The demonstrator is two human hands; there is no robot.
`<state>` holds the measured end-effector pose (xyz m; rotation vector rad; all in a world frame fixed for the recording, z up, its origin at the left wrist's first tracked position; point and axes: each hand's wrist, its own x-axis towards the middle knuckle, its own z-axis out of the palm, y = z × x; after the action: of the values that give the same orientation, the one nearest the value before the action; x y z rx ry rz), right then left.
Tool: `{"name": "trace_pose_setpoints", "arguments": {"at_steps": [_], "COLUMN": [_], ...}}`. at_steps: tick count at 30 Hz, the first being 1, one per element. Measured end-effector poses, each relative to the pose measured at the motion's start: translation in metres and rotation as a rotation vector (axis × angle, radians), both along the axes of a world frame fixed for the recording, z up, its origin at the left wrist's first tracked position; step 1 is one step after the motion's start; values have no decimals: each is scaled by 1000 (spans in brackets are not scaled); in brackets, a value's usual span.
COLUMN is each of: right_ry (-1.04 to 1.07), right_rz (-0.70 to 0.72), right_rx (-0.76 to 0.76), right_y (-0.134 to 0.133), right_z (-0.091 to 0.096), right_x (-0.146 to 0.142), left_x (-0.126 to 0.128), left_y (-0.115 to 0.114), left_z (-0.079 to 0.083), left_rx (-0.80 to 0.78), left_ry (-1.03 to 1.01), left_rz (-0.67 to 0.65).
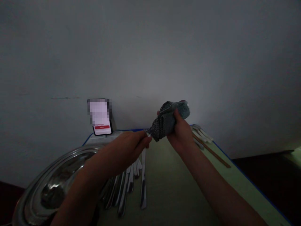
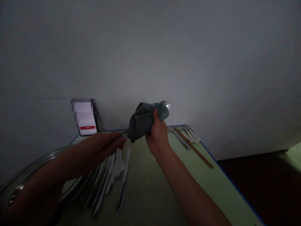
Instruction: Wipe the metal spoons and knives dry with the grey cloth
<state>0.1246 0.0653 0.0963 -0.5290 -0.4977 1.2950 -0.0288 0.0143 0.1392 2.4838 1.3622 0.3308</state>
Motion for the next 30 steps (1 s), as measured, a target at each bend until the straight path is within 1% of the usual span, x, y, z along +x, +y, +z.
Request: {"name": "trace_pose_setpoints", "arguments": {"at_steps": [3, 6, 8, 13, 15, 17, 20, 23, 27, 30], "right_ry": [-23, -35, -21, 68, 87, 79, 46, 15, -4, -94], "right_rz": [107, 132, 77, -204, -238, -235, -190, -91, 38, 207], "right_rx": [-11, -10, -32, -45, -44, -19, 44, 65, 67, 78], "right_y": [-7, -9, -6, 9, 13, 14, 12, 7, -1, -10], "right_z": [-6, -9, -10, -5, -1, 2, 5, 5, 9, 16], "right_x": [-13, -18, -15, 9, 19, 25, 25, 18, 13, 15], "left_x": [3, -1, -5, -19, -24, -28, -31, -30, -27, -31], "left_y": [2, 2, 2, -3, -5, -5, -4, -3, -7, -11], "left_z": [-5, -5, -2, 6, 8, 8, 6, 9, 22, 30], "left_rx": [-1, -4, -8, -59, -81, -100, -126, -110, 22, 97], "left_ry": [-16, -10, 10, 14, -12, -32, -59, -110, -229, -303], "left_rz": [-60, -62, -46, -42, -41, -31, -15, 23, 140, 216]}}
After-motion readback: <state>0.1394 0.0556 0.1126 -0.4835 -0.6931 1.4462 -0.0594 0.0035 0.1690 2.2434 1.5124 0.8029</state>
